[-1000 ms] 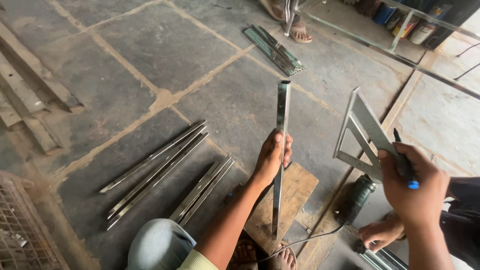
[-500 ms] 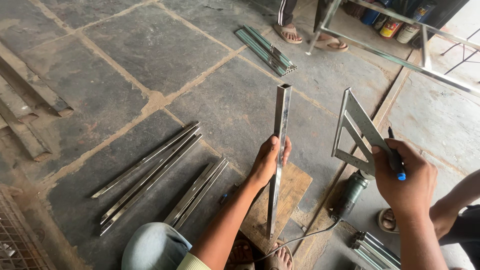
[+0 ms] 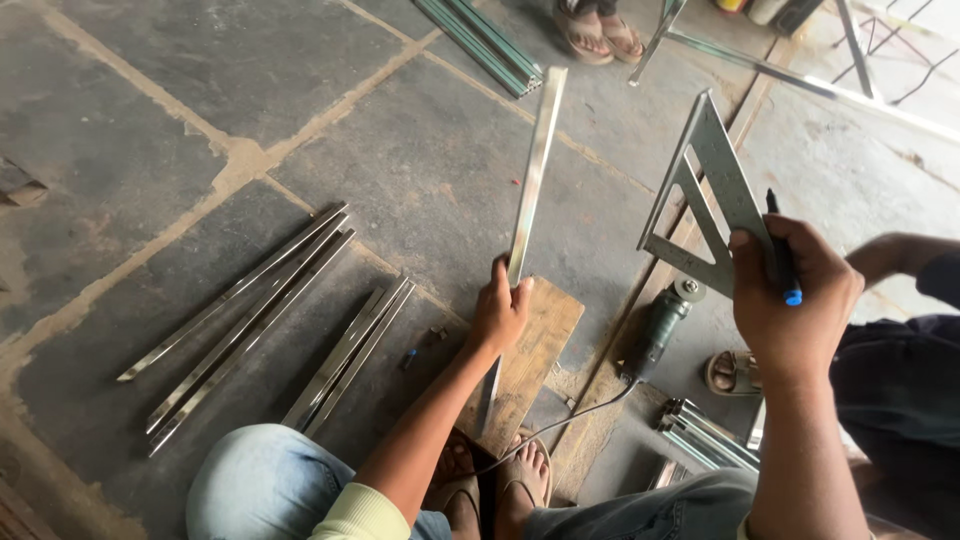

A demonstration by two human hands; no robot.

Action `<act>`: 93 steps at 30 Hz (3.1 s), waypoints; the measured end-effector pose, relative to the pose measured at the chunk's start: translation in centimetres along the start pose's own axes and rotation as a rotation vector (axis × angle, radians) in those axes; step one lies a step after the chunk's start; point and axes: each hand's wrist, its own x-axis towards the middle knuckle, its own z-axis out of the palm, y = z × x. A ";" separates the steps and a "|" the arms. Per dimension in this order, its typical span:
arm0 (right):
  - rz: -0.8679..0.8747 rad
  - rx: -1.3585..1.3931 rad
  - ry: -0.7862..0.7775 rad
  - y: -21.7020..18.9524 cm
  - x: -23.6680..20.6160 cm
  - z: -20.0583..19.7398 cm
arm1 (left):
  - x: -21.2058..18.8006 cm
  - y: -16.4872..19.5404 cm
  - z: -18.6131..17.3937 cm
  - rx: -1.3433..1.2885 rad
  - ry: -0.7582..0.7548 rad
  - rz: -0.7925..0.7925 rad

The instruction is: The person measures and marks a square metal tube using a set square and marker, then uses an angle grinder to cut the tube at the marked line. The person repeats the process on additional metal tubes, cutting them to size.

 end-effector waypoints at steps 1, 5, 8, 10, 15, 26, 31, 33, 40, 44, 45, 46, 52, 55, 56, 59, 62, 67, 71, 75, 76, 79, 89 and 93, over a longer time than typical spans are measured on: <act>-0.014 0.026 0.004 0.0 0.1 0.0 | 0.5 0.2 -0.3 0.077 -0.059 -0.053; 0.013 0.082 -0.011 -0.7 0.2 0.0 | 0.3 0.1 -1.1 0.344 -0.324 -0.160; -0.006 0.054 -0.028 -1.5 0.4 -0.4 | -1.9 -1.6 -1.9 0.502 -0.480 -0.169; 0.052 0.121 -0.063 -2.1 0.3 -0.8 | -4.0 -2.9 -2.4 0.624 -0.547 -0.126; 0.205 0.282 -0.159 -2.6 -0.2 -1.1 | -7.4 -5.1 -4.1 0.707 -0.564 0.070; 0.195 0.288 -0.432 -1.5 -0.6 3.0 | -8.0 -5.9 -3.8 0.758 -0.473 -0.085; -0.037 0.160 -0.437 -1.5 -1.6 3.5 | -6.1 -4.9 -3.6 0.551 -0.524 -0.217; -0.174 0.096 -0.472 -1.4 -1.5 4.1 | -3.8 -3.6 -3.5 0.087 -0.517 -0.305; 0.156 0.260 -0.534 -2.6 -1.9 5.8 | 2.1 6.2 -2.5 -1.029 -0.594 -0.296; -0.044 0.011 -0.466 -3.7 -1.3 4.4 | 3.7 7.6 -3.7 -0.760 -0.416 -0.311; -0.093 0.036 -0.423 -3.8 -0.9 3.8 | 4.6 6.5 -5.3 -0.646 -0.310 -0.255; -0.137 0.060 -0.385 -4.1 -0.7 3.3 | 5.3 5.1 -7.4 -0.530 -0.208 -0.205; -0.036 0.096 -0.431 -5.2 0.5 0.3 | 2.9 -4.7 -19.0 -0.487 0.805 -0.643; -0.142 0.054 -0.446 -5.0 0.7 0.2 | -0.7 -7.0 -21.0 -0.348 1.162 -0.860; -0.145 0.039 -0.483 -4.9 0.6 0.3 | -1.4 -7.4 -21.0 -0.351 1.182 -0.931; -0.153 -0.004 -0.551 -4.8 0.2 0.9 | -2.5 -8.2 -21.2 -0.257 1.192 -1.116; -0.140 -0.061 -0.571 -5.1 0.0 1.1 | -3.0 -7.4 -21.2 -0.095 1.101 -1.242; -0.169 -0.152 -0.553 -6.6 0.1 0.5 | -4.8 -5.3 -19.9 0.685 0.936 -1.095; -0.190 -0.056 -0.531 -7.2 0.3 0.3 | -5.8 -6.0 -15.4 0.648 0.193 -0.673; -0.215 -0.039 -0.540 -6.9 -0.3 0.5 | -8.3 -8.2 -11.7 0.935 -0.106 -0.365; -0.213 -0.059 -0.550 -6.9 -0.3 0.5 | -8.8 -8.7 -11.2 0.994 -0.063 -0.269; -0.310 -0.014 -0.548 -7.2 -0.8 0.7 | -9.2 -9.6 -11.1 0.970 -0.184 -0.427; -0.261 0.197 -0.591 -9.6 -3.3 1.6 | 1.7 0.1 -8.1 -0.856 0.002 -0.658; -0.247 0.198 -0.491 -9.4 -3.4 1.8 | 5.3 10.0 -6.8 -1.030 -0.084 -0.446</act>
